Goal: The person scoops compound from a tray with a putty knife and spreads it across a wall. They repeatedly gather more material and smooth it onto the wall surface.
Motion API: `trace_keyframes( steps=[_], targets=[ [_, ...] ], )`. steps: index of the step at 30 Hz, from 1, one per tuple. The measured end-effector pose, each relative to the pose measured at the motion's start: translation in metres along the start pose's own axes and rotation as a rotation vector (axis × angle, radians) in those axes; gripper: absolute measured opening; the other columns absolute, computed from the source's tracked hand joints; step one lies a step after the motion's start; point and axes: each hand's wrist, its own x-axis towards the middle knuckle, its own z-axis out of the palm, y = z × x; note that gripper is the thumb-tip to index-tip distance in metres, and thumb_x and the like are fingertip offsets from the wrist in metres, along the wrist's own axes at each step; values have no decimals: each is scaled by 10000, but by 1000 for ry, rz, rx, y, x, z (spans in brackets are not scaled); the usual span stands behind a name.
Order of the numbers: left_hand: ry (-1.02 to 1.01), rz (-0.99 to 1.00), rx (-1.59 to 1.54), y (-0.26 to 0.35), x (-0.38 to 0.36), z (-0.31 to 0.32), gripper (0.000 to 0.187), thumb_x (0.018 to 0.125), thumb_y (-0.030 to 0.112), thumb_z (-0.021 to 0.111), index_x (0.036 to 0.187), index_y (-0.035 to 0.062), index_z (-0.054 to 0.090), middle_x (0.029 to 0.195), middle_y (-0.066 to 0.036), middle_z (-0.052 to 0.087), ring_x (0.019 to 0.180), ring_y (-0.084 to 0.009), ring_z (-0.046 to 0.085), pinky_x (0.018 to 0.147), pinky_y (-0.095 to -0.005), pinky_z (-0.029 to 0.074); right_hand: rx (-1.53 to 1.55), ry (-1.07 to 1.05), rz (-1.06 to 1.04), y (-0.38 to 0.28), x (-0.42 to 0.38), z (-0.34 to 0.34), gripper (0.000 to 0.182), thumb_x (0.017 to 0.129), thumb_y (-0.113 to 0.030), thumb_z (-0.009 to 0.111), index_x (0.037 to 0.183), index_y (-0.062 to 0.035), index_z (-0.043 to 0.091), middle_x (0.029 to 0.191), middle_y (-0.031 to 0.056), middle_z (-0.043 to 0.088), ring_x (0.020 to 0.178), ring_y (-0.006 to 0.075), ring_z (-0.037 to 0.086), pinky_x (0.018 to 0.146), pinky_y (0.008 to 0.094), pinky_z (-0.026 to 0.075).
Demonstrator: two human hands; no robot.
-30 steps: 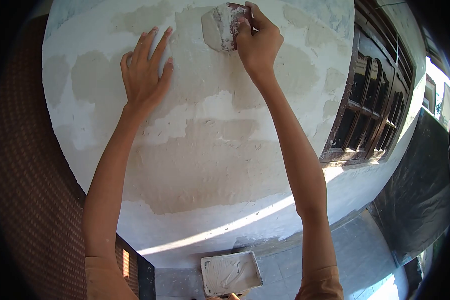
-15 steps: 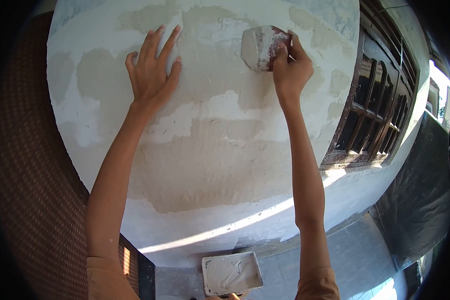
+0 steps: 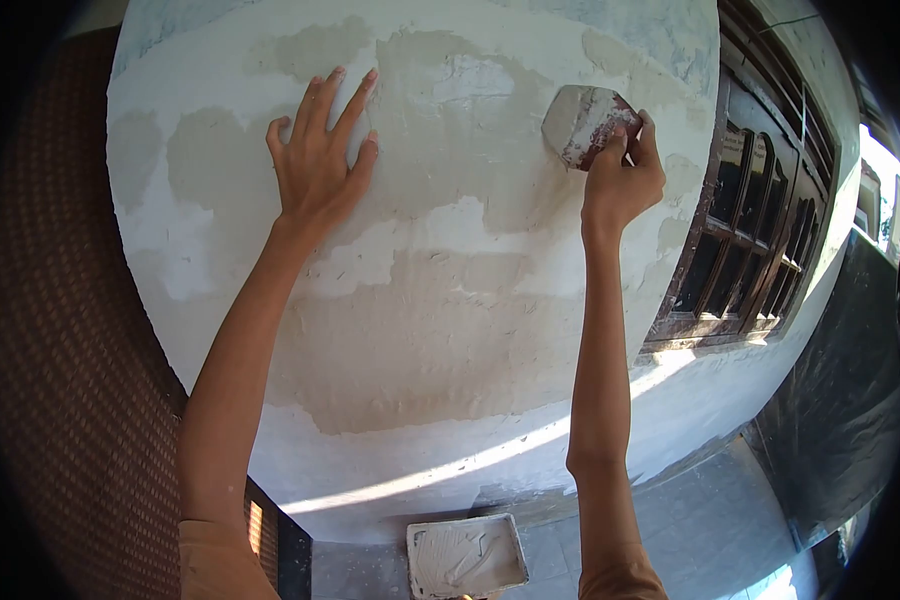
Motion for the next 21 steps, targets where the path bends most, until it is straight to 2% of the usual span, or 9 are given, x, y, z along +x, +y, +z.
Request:
trace_keyframes(
  steps=[3,5,7,10,13,16,17,19,21],
  targets=[
    [-15,-8,35,0,0,-1,627,896,231,530,1500,265,369,1539,-43,349,1433,-219,291,1075,-512,176,173,-51,-18,-25,-5,16,370,893,-5,565,1260,19,599,900,199,717,758,204,701,706,313,542],
    [-27,-21,38,1,1,-3,628,895,237,532,1501,264,367,1537,-41,351,1432,-217,291,1074,-516,173,46,-288,-57,-41,-16,33,390,884,-37,584,1272,-7,600,886,222,706,782,262,699,761,332,520],
    [-43,-29,47,2,2,-3,630,895,243,534,1502,264,366,1536,-40,353,1431,-215,291,1074,-519,169,-24,-346,-108,-35,-13,43,386,870,-19,581,1254,9,609,880,234,703,773,291,698,764,337,514],
    [-29,-44,33,0,1,-1,632,895,241,537,1502,264,363,1535,-39,353,1432,-214,289,1076,-519,163,-74,-73,-79,-9,17,18,344,860,9,575,1195,75,618,887,231,712,763,282,709,734,338,528],
    [24,-35,-24,1,0,1,631,879,238,567,1483,302,397,1524,-42,369,1413,-223,323,1058,-533,193,-77,29,-49,-13,28,-1,339,871,14,562,1200,68,623,896,196,725,725,232,713,627,308,544],
    [9,-50,-27,5,1,1,637,875,235,572,1484,301,397,1526,-44,365,1418,-227,313,1057,-537,191,57,-184,-105,-28,13,25,340,888,-14,568,1221,28,624,889,205,721,664,204,684,624,319,531],
    [-11,-63,-2,5,1,0,639,881,230,560,1492,282,381,1535,-42,351,1427,-225,299,1065,-526,178,164,-284,-16,-42,2,33,350,888,-44,584,1233,-4,627,885,216,714,630,223,672,676,337,527],
    [-33,-72,18,8,1,1,641,888,224,548,1501,263,364,1545,-40,337,1436,-224,285,1072,-514,164,95,-347,-111,-34,-3,54,344,878,-69,608,1218,-22,636,848,216,706,681,268,678,753,356,511],
    [-24,-75,38,5,0,2,646,885,230,556,1500,268,364,1543,-38,340,1436,-217,286,1069,-515,168,-59,-329,-50,-30,11,48,337,868,-63,610,1200,-8,639,855,220,706,741,281,694,769,357,512]
  ],
)
